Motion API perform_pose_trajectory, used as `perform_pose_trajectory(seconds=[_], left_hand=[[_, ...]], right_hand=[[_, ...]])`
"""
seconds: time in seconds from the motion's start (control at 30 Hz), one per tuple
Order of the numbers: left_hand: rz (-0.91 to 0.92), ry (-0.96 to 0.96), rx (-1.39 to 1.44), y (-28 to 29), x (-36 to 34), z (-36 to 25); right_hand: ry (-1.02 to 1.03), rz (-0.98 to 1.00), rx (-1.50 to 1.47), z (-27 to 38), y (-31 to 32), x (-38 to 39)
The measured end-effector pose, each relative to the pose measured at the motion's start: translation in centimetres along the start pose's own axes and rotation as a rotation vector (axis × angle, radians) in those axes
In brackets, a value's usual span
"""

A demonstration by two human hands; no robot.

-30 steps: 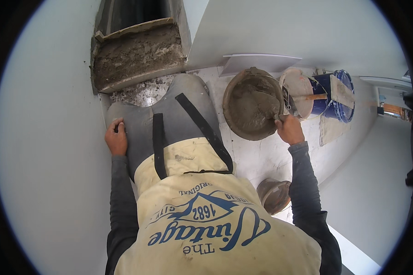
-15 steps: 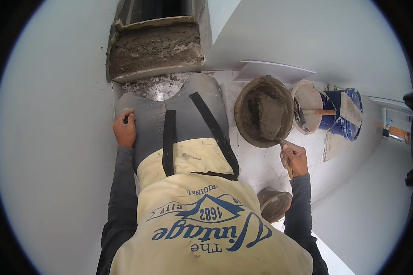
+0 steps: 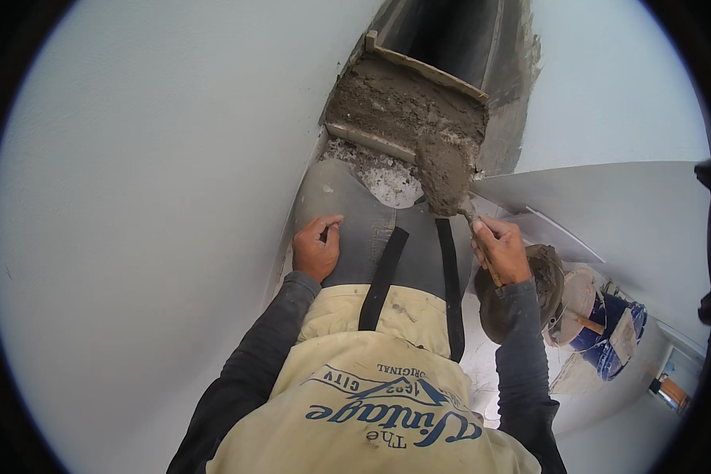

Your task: The person scoops cement from a bucket with a trowel and applies it to a wall recess, then smooths the surface with a wooden float. The person repeatedly adds and levels the cement to fill the recess.

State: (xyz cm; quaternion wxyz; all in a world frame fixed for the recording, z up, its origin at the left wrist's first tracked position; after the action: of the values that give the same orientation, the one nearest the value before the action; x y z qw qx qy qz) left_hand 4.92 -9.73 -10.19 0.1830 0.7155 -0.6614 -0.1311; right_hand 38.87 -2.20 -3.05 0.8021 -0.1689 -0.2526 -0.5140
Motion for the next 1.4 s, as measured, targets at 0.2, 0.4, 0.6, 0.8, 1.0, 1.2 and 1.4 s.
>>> perform_pose_trajectory(seconds=[0.2, 0.4, 0.6, 0.8, 1.0, 1.2, 1.4], left_hand=[[-0.007, 0.118, 0.084, 0.6, -0.7, 1.2], [-0.001, 0.092, 0.069, 0.8, -0.8, 1.4], [0.033, 0.137, 0.120, 1.1, -1.1, 2.1], [0.058, 0.165, 0.095, 1.6, -1.1, 2.2], [0.064, 0.193, 0.093, 1.5, -1.4, 2.3], [0.059, 0.189, 0.101, 1.3, -1.5, 2.9], [0.065, 0.218, 0.102, 1.4, -1.2, 3.3]], right_hand=[[0.553, -0.323, 0.880, 2.7, -4.4, -17.4], [0.602, -0.395, 1.128, 2.4, -8.7, -23.1], [-0.066, -0.090, -0.038, 0.6, -8.8, -21.5], [0.037, -0.080, -0.216, 0.6, -15.2, -25.5], [0.153, -0.099, 0.395, 1.8, -13.7, -27.8], [0.205, -0.144, 0.831, 2.0, -13.9, -25.6], [0.217, -0.220, 0.838, 2.0, -10.7, -24.5]])
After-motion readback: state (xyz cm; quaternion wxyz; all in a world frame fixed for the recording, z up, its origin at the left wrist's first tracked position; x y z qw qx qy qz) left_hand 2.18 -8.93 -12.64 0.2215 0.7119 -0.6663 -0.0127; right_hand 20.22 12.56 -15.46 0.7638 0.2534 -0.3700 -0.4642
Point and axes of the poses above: each hand's wrist, its own x-axis away from the middle knuckle, its own y-axis out of the back of the hand, z = x × y, the point moved 3 cm from there along -x, towards the middle knuckle, and after that the axes turned 13 degrees about z, right-handed, at the moved point
